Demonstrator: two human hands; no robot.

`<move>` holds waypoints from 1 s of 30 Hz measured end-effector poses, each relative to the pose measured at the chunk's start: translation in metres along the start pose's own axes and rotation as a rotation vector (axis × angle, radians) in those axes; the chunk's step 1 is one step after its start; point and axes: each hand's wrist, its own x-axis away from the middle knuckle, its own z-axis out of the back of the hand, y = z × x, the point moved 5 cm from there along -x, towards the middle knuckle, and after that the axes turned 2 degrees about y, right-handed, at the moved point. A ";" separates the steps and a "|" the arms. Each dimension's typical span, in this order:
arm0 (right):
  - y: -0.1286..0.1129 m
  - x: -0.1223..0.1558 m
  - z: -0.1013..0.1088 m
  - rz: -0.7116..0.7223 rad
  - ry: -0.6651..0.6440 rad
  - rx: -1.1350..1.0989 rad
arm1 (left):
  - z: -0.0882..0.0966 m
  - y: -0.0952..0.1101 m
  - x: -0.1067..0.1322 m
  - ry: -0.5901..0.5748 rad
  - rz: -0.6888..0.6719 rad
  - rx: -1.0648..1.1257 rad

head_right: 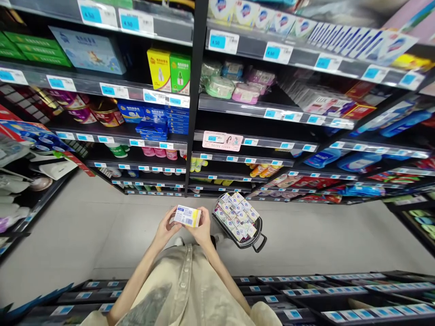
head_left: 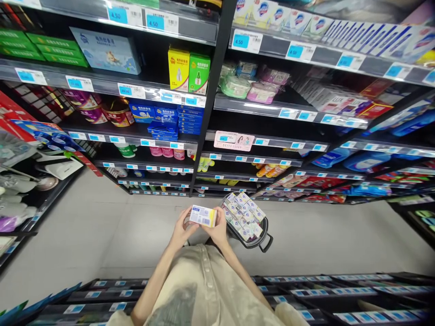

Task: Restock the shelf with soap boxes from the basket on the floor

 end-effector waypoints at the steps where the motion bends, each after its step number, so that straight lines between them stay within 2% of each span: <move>1: -0.004 0.001 -0.002 0.031 -0.018 0.027 | -0.005 -0.002 0.002 -0.036 0.029 0.045; 4: -0.019 0.004 -0.010 0.167 -0.155 0.152 | -0.019 -0.008 0.011 -0.094 0.124 0.197; 7: -0.035 0.005 -0.016 0.294 -0.279 0.321 | -0.029 -0.015 0.018 -0.077 0.274 0.434; 11: -0.042 -0.001 -0.009 0.353 -0.247 0.493 | -0.033 -0.015 0.023 -0.039 0.416 0.832; 14: -0.038 -0.002 -0.006 0.318 -0.268 0.493 | -0.033 -0.013 0.026 -0.022 0.487 1.009; 17: -0.033 0.002 -0.007 0.257 -0.304 0.446 | -0.035 -0.013 0.030 -0.010 0.533 1.081; 20: -0.030 0.005 -0.008 0.216 -0.312 0.403 | -0.038 -0.010 0.030 -0.055 0.554 1.099; 26: -0.027 0.004 -0.005 0.176 -0.296 0.368 | -0.045 -0.003 0.025 -0.149 0.533 1.077; 30: -0.025 0.003 -0.003 0.154 -0.284 0.355 | -0.046 -0.003 0.023 -0.168 0.522 1.036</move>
